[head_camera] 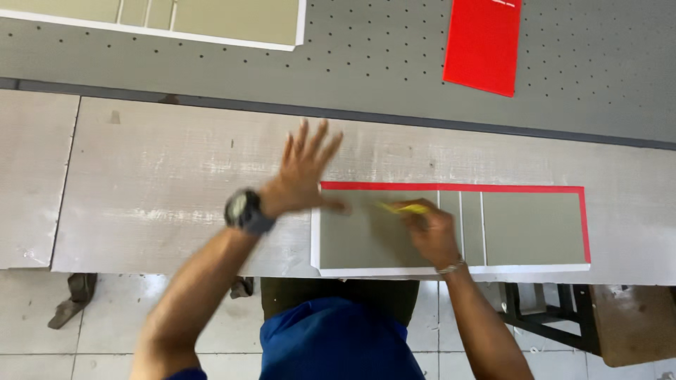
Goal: The person applies strips of adhesive tape to the edges of cardboard panels and uses a yellow scraper to press the tape down. They repeat this across multiple panels on a workbench.
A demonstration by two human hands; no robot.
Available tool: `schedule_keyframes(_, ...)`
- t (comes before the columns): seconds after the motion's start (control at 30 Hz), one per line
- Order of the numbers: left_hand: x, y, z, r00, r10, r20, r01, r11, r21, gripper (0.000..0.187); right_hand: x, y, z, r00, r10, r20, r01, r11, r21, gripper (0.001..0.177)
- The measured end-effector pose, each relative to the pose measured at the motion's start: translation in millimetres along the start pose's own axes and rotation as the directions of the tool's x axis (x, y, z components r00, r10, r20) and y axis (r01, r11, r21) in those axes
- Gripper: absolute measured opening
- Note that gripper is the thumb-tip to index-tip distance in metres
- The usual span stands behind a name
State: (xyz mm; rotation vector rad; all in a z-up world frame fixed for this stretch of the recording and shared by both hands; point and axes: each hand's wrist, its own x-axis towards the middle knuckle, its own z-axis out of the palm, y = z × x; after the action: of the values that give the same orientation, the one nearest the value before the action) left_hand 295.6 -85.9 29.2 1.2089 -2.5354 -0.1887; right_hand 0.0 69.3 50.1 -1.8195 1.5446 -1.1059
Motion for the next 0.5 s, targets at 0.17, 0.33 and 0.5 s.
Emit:
schedule_keyframes(0.17, 118.5, -98.4, -34.5, 0.977, -0.210, 0.042, 0.210, 0.978, -0.013, 0.105, -41.1, 67.5, -17.8, 0.873, 0.436, -0.218, -0.376, 0.887, 0.268, 0.032)
schedule_keyframes(0.33, 168.3, -164.9, -61.1, 0.866, -0.485, 0.121, 0.477, 0.874, 0.091, 0.088, -41.2, 67.7, -10.9, 0.863, 0.444, -0.241, -0.404, 0.893, 0.200, 0.043)
schedule_keyframes(0.5, 136.9, -186.8, -67.2, 0.861, -0.508, -0.027, 0.509, 0.860, 0.039, 0.081, -49.8, 95.9, -6.9, 0.863, 0.401, -0.308, -0.368, 0.916, 0.162, 0.031)
